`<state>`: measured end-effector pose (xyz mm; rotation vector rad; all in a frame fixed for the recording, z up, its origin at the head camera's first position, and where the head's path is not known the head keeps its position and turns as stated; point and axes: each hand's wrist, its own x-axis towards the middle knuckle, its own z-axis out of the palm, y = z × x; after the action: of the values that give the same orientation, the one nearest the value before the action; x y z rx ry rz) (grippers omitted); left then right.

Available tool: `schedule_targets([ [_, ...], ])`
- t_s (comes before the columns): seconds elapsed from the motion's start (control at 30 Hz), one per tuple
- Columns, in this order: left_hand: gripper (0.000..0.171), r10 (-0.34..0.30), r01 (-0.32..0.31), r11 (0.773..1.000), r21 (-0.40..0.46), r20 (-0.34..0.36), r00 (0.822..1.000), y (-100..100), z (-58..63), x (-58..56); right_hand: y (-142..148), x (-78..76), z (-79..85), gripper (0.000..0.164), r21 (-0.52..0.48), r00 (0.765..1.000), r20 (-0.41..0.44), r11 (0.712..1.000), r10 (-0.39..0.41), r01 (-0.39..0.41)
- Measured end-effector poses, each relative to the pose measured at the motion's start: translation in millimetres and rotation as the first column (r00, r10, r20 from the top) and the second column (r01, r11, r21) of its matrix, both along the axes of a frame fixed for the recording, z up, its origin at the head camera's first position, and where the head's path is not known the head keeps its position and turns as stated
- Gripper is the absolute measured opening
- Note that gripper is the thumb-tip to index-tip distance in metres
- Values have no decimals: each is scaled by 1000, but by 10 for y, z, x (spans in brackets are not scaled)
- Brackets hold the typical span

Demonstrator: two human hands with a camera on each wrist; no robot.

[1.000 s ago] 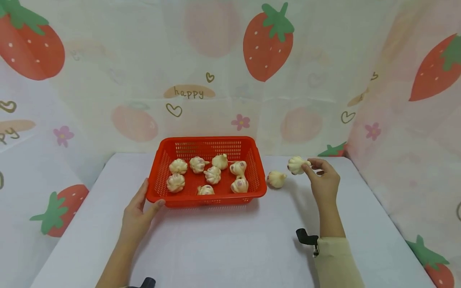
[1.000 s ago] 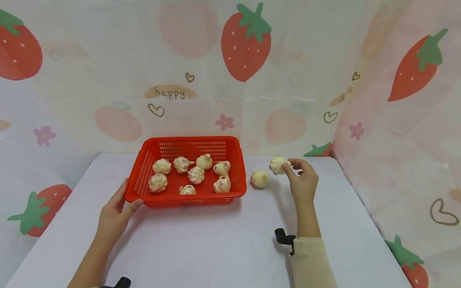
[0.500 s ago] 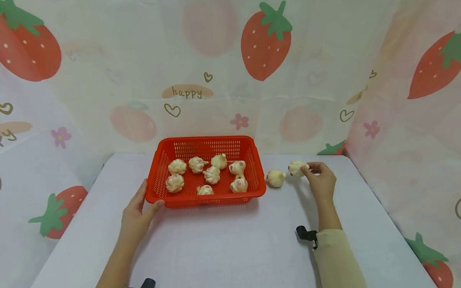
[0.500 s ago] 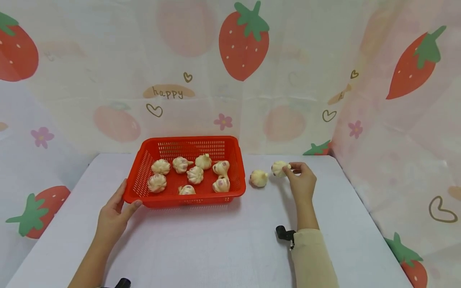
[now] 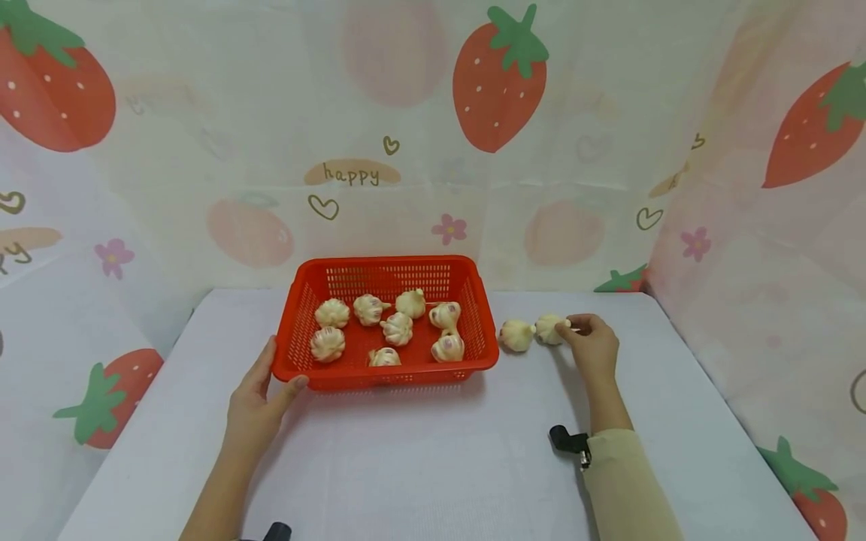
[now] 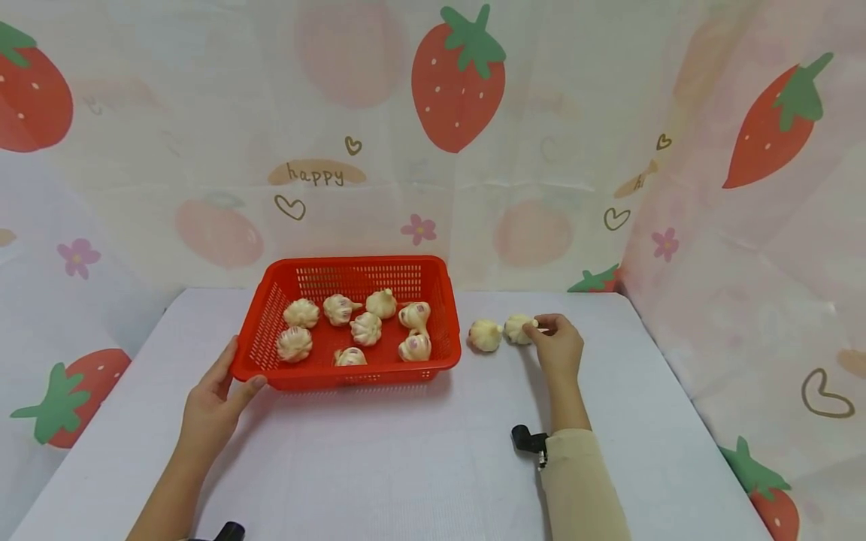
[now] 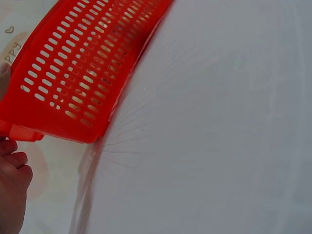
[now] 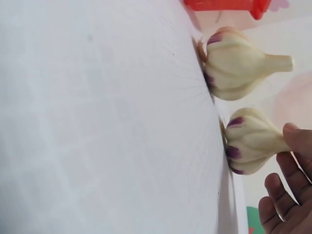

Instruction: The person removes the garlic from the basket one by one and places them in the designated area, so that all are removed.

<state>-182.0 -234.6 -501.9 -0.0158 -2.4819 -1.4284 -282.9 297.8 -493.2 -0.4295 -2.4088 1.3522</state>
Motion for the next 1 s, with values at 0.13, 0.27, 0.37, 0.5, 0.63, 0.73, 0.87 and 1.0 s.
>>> schedule_targets([
  [0.13, 89, -5, 5, 1000, -4, -9, 1000, -8, -3, -7, 5, -2, -25, 38, -6, 1000, 4, 1000, 20, -20],
  [0.27, 88, -6, 6, 1000, -4, -26, 1000, -13, -4, -11, 9, -12, -31, 38, -1, 1000, 5, 1000, 29, -29],
  [0.37, 88, -5, 5, 1000, -4, -30, 1000, -14, -8, -11, 9, -19, -25, 38, 13, 999, 2, 999, 32, -32],
  [0.5, 89, -5, 5, 1000, -8, -31, 999, -16, -15, -14, 20, -32, -22, 37, 33, 999, -5, 999, 38, -38],
  [0.63, 89, -3, 2, 1000, -7, -34, 999, -14, -12, -11, 40, -59, -23, 37, 49, 999, -12, 998, 46, -45],
  [0.73, 89, -3, 3, 1000, -2, -37, 999, -11, -8, -11, 55, -71, -17, 37, 61, 999, -19, 997, 48, -47],
  [0.87, 89, 0, -1, 1000, -12, -39, 999, -11, -15, -12, 68, -62, -2, 39, 63, 998, -28, 997, 54, -52],
  [1.0, 90, 8, -8, 1000, -24, -29, 1000, -13, -29, -6, 78, -55, 3, 39, 50, 997, -32, 997, 65, -64],
])
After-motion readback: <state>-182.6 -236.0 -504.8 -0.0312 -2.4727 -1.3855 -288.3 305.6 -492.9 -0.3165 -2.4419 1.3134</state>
